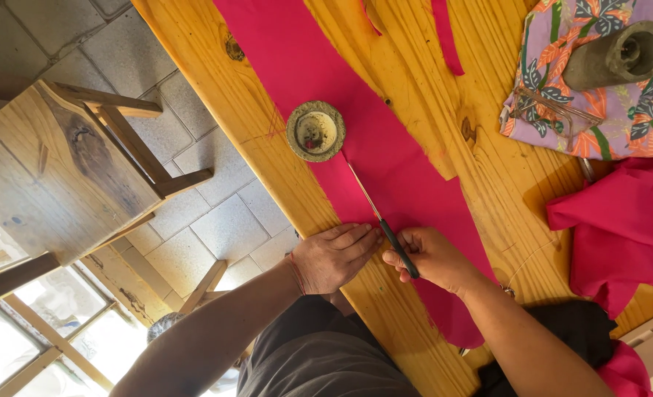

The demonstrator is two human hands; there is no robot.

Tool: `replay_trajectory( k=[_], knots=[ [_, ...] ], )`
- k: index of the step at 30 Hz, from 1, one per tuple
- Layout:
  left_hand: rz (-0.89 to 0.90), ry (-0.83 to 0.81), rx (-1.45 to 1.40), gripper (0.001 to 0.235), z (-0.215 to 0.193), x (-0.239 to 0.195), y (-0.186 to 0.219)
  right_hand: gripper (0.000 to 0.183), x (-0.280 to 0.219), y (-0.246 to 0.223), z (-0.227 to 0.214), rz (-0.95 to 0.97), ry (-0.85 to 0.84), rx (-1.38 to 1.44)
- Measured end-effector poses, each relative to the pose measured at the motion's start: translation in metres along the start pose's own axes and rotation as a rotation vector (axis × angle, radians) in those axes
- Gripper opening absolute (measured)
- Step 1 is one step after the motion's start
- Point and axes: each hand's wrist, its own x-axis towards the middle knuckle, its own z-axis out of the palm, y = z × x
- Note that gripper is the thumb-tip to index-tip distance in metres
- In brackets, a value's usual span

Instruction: The person is pinning a pattern to pink fabric and then carefully cutting it out using fabric scissors on a wooden work table.

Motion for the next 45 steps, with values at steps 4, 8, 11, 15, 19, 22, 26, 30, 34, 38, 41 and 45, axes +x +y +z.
replay_trajectory(
  k=[4,8,11,15,19,22,26,30,34,38,41,45],
  knots=[
    [0.003,-0.005,-0.001,0.038,-0.018,0.011,-0.003,0.033,-0.006,-0.016,0.002,0.001,0.017,-0.016],
    [-0.004,-0.040,0.010,0.038,-0.042,0.027,-0.004,0.034,-0.004,-0.018,0.001,0.010,0.007,-0.004],
    [0.007,-0.037,0.009,0.036,-0.037,0.024,-0.006,0.036,-0.002,-0.023,0.004,0.023,-0.003,-0.005],
    [0.000,-0.041,0.012,0.034,-0.038,0.024,-0.005,0.035,0.001,-0.030,0.008,0.016,0.008,-0.003],
    [-0.036,-0.033,0.002,0.035,-0.033,0.021,-0.003,0.034,0.004,-0.029,0.008,0.006,0.021,0.007],
    [-0.031,-0.023,0.006,0.034,0.005,-0.004,0.000,0.035,0.006,-0.025,0.007,0.004,0.019,0.013],
    [-0.026,-0.018,0.012,0.035,-0.026,0.017,-0.003,0.033,0.012,-0.022,0.005,0.005,-0.005,0.040],
    [-0.021,-0.023,0.023,0.035,-0.036,0.021,-0.006,0.034,0.011,-0.040,0.008,0.006,0.006,0.055],
    [-0.007,-0.069,0.024,0.036,-0.032,0.017,-0.006,0.032,0.008,-0.051,0.009,0.014,0.030,0.038],
    [0.011,-0.080,0.023,0.036,-0.027,0.014,-0.009,0.034,0.011,-0.050,0.009,0.037,0.043,0.026],
    [0.004,-0.092,-0.005,0.038,-0.022,0.008,-0.007,0.034,0.011,-0.053,0.008,0.040,0.027,0.042],
    [0.017,-0.099,0.018,0.036,-0.007,0.000,-0.007,0.036,0.017,-0.052,0.007,0.036,0.013,0.030]
  ],
)
